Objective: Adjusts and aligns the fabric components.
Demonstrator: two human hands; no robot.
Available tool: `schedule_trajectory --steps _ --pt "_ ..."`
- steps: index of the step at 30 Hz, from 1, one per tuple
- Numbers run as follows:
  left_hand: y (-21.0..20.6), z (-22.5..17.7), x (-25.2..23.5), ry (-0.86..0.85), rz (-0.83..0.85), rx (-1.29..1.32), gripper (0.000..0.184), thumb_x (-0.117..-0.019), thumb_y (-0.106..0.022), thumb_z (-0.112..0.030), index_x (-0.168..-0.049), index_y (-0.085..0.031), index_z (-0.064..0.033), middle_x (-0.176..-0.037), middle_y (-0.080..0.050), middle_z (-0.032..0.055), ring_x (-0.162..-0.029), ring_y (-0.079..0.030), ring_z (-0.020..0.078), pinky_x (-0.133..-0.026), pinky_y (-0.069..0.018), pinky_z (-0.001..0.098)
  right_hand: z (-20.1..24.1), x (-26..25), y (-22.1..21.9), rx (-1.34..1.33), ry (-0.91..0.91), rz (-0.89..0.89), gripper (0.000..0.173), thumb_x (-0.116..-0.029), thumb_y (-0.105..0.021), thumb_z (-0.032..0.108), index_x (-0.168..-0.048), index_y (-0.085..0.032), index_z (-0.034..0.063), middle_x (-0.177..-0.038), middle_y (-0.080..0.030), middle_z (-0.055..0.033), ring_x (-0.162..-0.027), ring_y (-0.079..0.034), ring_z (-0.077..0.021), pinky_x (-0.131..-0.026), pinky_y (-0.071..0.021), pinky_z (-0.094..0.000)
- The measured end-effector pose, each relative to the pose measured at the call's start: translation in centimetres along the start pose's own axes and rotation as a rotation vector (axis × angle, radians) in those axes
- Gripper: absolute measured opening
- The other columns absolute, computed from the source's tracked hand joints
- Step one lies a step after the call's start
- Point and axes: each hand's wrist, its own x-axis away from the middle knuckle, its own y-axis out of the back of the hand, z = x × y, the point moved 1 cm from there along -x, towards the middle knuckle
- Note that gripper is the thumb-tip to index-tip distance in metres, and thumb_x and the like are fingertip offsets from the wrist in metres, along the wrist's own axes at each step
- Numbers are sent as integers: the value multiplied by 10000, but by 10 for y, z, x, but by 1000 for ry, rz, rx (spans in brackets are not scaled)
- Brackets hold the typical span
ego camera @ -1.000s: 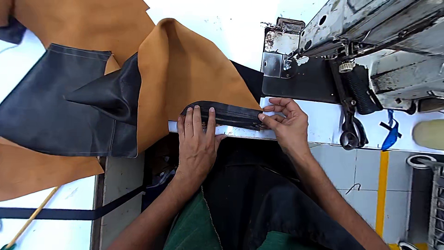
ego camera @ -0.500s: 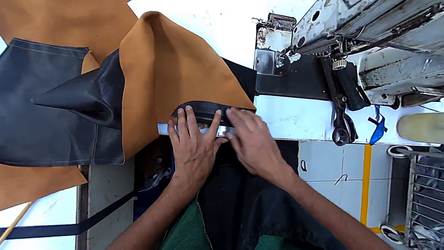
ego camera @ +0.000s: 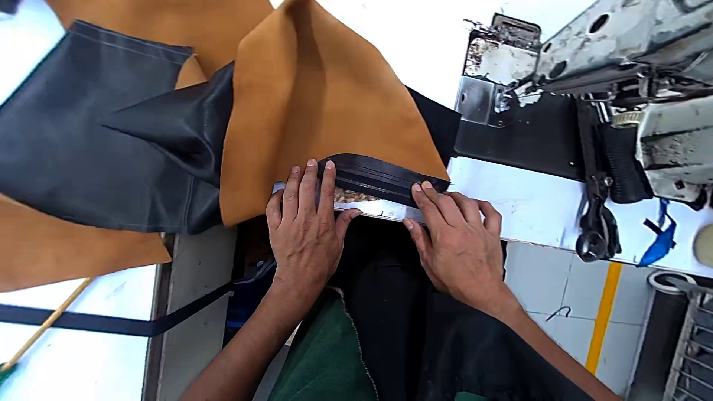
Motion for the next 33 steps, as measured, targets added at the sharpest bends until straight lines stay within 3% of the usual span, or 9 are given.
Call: schedule_trajectory --steps 7,17,23,30,33 --pt "8 18 -3 78 -43 155 710 -1048 -480 -538 -1503 -460 6 -1591 -439 153 -1408 -491 311 -1106 -425 480 -1 0 1 -60 5 -22 568 -1074 -361 504 -1497 -548 172 -1514 -550 -29 -1345 -523 -309 -1066 -356 -591" --pt "4 25 -7 86 -149 278 447 -1071 -535 -294 -1419 -568 -15 -1490 -559 130 -1284 -584 305 -1026 -471 466 -4 0 -3 -114 10 -61 559 -1052 -438 497 -1476 -574 158 -1477 -577 -46 -1252 -560 -330 -1004 -385 -585" --pt "3 41 -14 29 -250 356 257 -1032 -559 -78 -1197 -753 -110 -1335 -683 88 -1133 -663 267 -956 -526 396 -15 -5 -7 -219 24 -156 410 -1043 -554 396 -1381 -669 193 -1366 -653 -18 -1107 -597 -299 -936 -409 -532" --pt "9 48 -21 -53 -331 400 217 -1041 -552 -74 -1121 -753 -94 -1294 -703 63 -1259 -614 258 -1032 -489 425 -28 -12 -17 -339 64 -353 317 -968 -703 340 -1224 -760 161 -1159 -731 -32 -992 -608 -268 -900 -418 -488" --pt "12 48 -25 -79 -361 366 214 -1057 -543 -113 -1126 -745 -97 -1302 -711 39 -1342 -573 233 -1116 -418 458 -30 -11 -24 -329 58 -425 369 -929 -749 388 -1210 -761 148 -1089 -734 -44 -961 -607 -265 -895 -425 -472"
